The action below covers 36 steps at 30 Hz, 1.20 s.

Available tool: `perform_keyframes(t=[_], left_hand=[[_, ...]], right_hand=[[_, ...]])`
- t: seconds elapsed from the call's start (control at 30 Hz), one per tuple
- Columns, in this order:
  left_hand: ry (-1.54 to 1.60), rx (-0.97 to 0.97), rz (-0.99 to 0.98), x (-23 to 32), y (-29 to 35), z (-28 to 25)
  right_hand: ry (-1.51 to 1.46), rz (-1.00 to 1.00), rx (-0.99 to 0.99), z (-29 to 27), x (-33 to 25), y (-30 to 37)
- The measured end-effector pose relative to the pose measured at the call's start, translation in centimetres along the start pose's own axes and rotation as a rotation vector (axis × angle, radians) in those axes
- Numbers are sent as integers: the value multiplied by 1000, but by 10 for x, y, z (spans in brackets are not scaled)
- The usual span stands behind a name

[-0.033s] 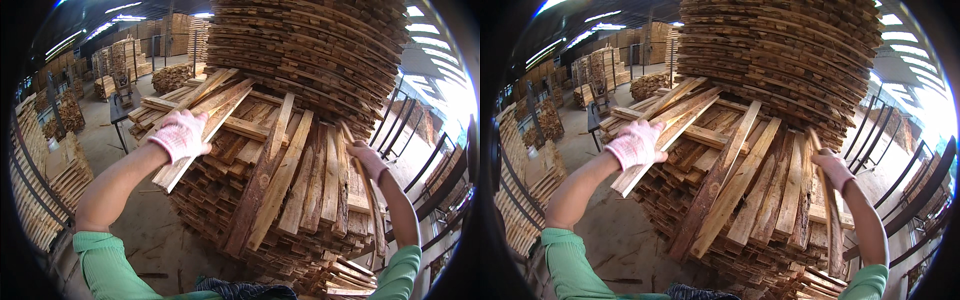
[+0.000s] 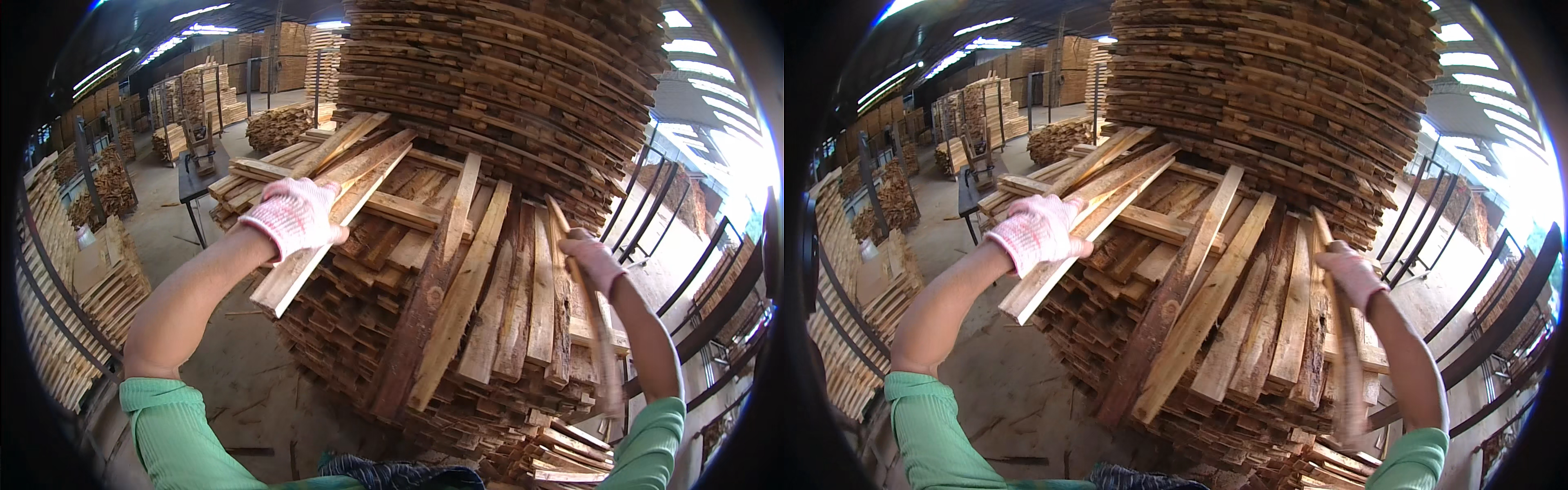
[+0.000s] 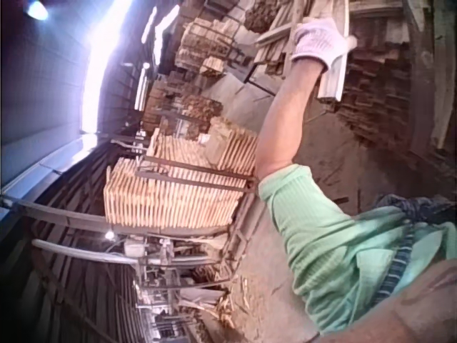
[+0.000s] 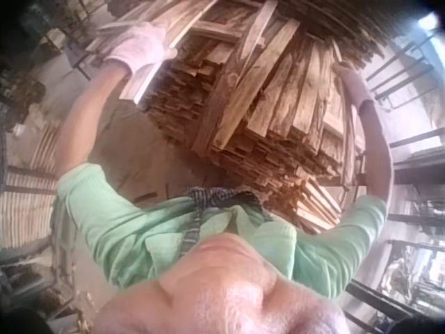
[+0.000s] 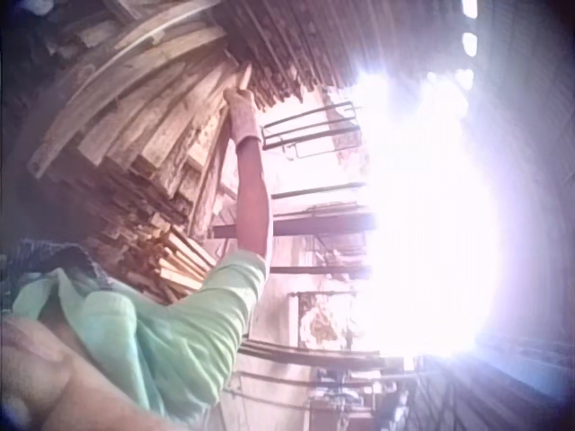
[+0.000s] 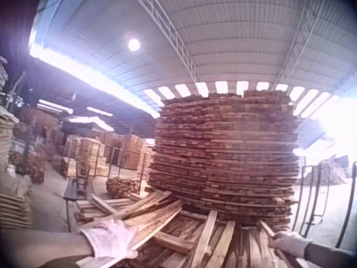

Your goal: The person picks up several wooden planks from a vertical stand and places them on top of a large stack of wood in a warehouse.

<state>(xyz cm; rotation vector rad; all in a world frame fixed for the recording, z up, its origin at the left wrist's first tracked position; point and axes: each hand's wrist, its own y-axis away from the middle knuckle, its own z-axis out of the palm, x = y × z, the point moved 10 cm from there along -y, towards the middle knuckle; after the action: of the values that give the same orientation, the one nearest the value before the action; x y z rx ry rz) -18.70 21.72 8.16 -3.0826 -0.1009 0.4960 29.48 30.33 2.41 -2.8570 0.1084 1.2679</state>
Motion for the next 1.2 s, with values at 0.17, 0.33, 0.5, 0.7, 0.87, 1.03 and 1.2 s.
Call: perform_keyframes(t=[0.17,0.33,0.5,0.7,0.87,1.03,1.2], left_hand=[[-143,66,-17,-22,-46,-9],[-84,112,167,-15,-83,31],[1080,15,168,-83,-98,9],[719,4,377,-40,-11,-1],[869,-59,201,-152,-45,25],[683,-26,113,-152,-83,75],[991,-105,236,-114,-93,88]], right_hand=[[989,-140,15,76,-67,11],[929,-211,102,103,-220,24],[61,-317,-319,226,-315,-7],[390,-594,-273,290,-346,-68],[1401,-778,-68,326,-356,-28],[1075,-328,-82,335,-330,-18],[873,-313,-63,329,-345,-22]])
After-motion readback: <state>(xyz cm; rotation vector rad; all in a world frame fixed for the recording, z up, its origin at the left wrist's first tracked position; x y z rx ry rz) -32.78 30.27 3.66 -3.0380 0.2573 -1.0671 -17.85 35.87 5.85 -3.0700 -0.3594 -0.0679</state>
